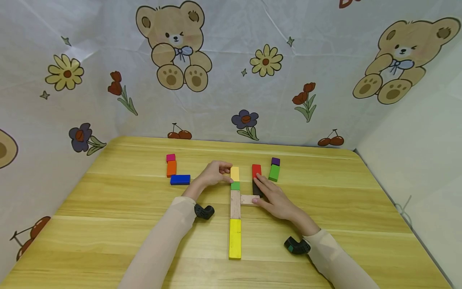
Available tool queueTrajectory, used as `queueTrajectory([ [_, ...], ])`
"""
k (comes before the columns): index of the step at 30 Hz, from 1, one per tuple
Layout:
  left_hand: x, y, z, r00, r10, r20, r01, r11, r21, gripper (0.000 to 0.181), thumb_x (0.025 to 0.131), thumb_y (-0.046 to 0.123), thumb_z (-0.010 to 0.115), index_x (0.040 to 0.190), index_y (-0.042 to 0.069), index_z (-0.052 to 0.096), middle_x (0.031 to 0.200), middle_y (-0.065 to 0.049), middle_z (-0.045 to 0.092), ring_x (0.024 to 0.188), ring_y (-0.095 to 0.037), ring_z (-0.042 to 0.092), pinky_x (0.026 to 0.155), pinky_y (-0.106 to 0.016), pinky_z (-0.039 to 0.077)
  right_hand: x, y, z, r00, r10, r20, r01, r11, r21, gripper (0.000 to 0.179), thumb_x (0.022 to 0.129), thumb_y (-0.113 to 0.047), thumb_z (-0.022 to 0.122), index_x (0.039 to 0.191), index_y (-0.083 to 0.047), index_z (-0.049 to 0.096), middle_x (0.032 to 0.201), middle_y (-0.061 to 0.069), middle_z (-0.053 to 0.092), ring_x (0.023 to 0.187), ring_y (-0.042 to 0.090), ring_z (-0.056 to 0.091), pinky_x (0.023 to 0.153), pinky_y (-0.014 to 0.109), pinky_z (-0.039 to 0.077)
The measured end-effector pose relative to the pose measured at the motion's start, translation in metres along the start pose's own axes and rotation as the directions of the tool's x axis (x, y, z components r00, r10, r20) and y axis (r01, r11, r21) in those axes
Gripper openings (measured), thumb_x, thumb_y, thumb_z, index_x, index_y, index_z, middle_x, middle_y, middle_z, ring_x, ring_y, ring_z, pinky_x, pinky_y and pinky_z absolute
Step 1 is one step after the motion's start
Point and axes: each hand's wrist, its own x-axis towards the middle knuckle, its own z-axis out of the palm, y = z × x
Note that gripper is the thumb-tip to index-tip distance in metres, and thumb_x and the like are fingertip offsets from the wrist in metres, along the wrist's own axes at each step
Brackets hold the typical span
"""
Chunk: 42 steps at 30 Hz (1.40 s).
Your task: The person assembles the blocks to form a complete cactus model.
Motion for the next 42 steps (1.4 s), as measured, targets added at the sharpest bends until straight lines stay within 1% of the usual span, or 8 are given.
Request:
queueTrajectory([
  [13, -0.002, -0.001, 0.001, 1.000, 0.005, -0.012, -0.005, 1.000, -0.001, 0.060, 0.081, 0.007, 0.079, 0.136, 0.001, 0.056, 0.119, -0.014, 0.065, 0.109, -0.026, 0.058, 0.100, -0.039, 0.047, 0.000, 0.000, 0.000, 1.000, -0.010, -0.001, 0.010, 1.000, -0.005, 0.072, 0.096, -0.034, 0.060, 0.154, -0.006, 0.029, 0.162, 0.015, 0.022, 0.148, 0.040, 0.021, 0.115, 0.063, 0.021],
  [19, -0.014, 0.001, 0.000, 0.999, 0.021, -0.037, -0.022, 0.999, -0.027, 0.056, 0.087, 0.011, 0.074, 0.138, 0.000, 0.053, 0.119, -0.016, 0.065, 0.110, -0.028, 0.060, 0.095, -0.039, 0.051, 0.000, 0.001, 0.000, 1.000, -0.022, -0.010, 0.022, 1.000, -0.003, 0.071, 0.096, -0.033, 0.061, 0.153, -0.005, 0.029, 0.161, 0.016, 0.023, 0.148, 0.040, 0.021, 0.114, 0.064, 0.022],
  [22, -0.021, 0.002, -0.001, 0.998, 0.026, -0.065, -0.027, 1.000, -0.011, 0.052, 0.090, 0.013, 0.071, 0.138, 0.002, 0.054, 0.118, -0.015, 0.065, 0.109, -0.028, 0.061, 0.094, -0.039, 0.051, 0.000, 0.001, 0.001, 1.000, -0.021, -0.015, 0.021, 1.000, -0.008, 0.072, 0.096, -0.033, 0.061, 0.153, -0.004, 0.029, 0.161, 0.016, 0.023, 0.148, 0.041, 0.022, 0.114, 0.064, 0.022],
  [26, -0.034, 0.007, -0.001, 0.995, 0.054, -0.081, -0.053, 0.998, 0.022, 0.052, 0.090, 0.015, 0.070, 0.139, 0.004, 0.054, 0.132, -0.014, 0.057, 0.116, -0.030, 0.057, 0.100, -0.044, 0.049, 0.000, 0.003, 0.001, 1.000, -0.014, -0.009, 0.014, 1.000, -0.006, 0.072, 0.096, -0.034, 0.061, 0.154, -0.005, 0.029, 0.162, 0.015, 0.022, 0.148, 0.040, 0.021, 0.115, 0.063, 0.021],
  [31, -0.056, 0.015, 0.004, 0.988, 0.155, -0.024, -0.151, 0.982, 0.114, 0.062, 0.090, 0.021, 0.070, 0.144, 0.003, 0.047, 0.153, -0.012, 0.040, 0.138, -0.034, 0.041, 0.111, -0.053, 0.036, 0.001, 0.003, 0.001, 1.000, -0.007, 0.003, 0.007, 1.000, 0.001, 0.072, 0.096, -0.035, 0.060, 0.154, -0.006, 0.028, 0.162, 0.014, 0.021, 0.149, 0.039, 0.020, 0.115, 0.062, 0.021],
  [34, -0.070, 0.016, 0.010, 0.983, 0.181, 0.034, -0.184, 0.960, 0.211, 0.070, 0.090, 0.029, 0.071, 0.149, 0.006, 0.041, 0.158, -0.009, 0.032, 0.146, -0.033, 0.029, 0.116, -0.054, 0.027, 0.001, 0.003, 0.001, 1.000, -0.011, 0.000, 0.011, 1.000, 0.002, 0.072, 0.096, -0.034, 0.060, 0.154, -0.006, 0.028, 0.162, 0.014, 0.022, 0.149, 0.039, 0.020, 0.115, 0.063, 0.021],
  [37, -0.086, 0.016, 0.016, 0.977, 0.191, 0.100, -0.211, 0.937, 0.277, 0.077, 0.089, 0.036, 0.071, 0.152, 0.009, 0.036, 0.162, -0.008, 0.026, 0.149, -0.032, 0.023, 0.118, -0.056, 0.023, 0.001, 0.003, 0.001, 1.000, -0.013, -0.002, 0.013, 1.000, 0.001, 0.072, 0.096, -0.034, 0.060, 0.154, -0.006, 0.028, 0.162, 0.015, 0.022, 0.148, 0.039, 0.021, 0.114, 0.063, 0.021],
  [42, -0.108, 0.014, 0.024, 0.957, 0.213, 0.195, -0.261, 0.927, 0.268, 0.083, 0.087, 0.039, 0.073, 0.154, 0.010, 0.032, 0.163, -0.009, 0.022, 0.150, -0.033, 0.018, 0.117, -0.059, 0.021, 0.001, 0.003, 0.002, 1.000, -0.006, -0.002, 0.006, 1.000, 0.000, 0.071, 0.097, -0.034, 0.059, 0.154, -0.006, 0.028, 0.162, 0.014, 0.022, 0.149, 0.039, 0.019, 0.115, 0.063, 0.020],
])
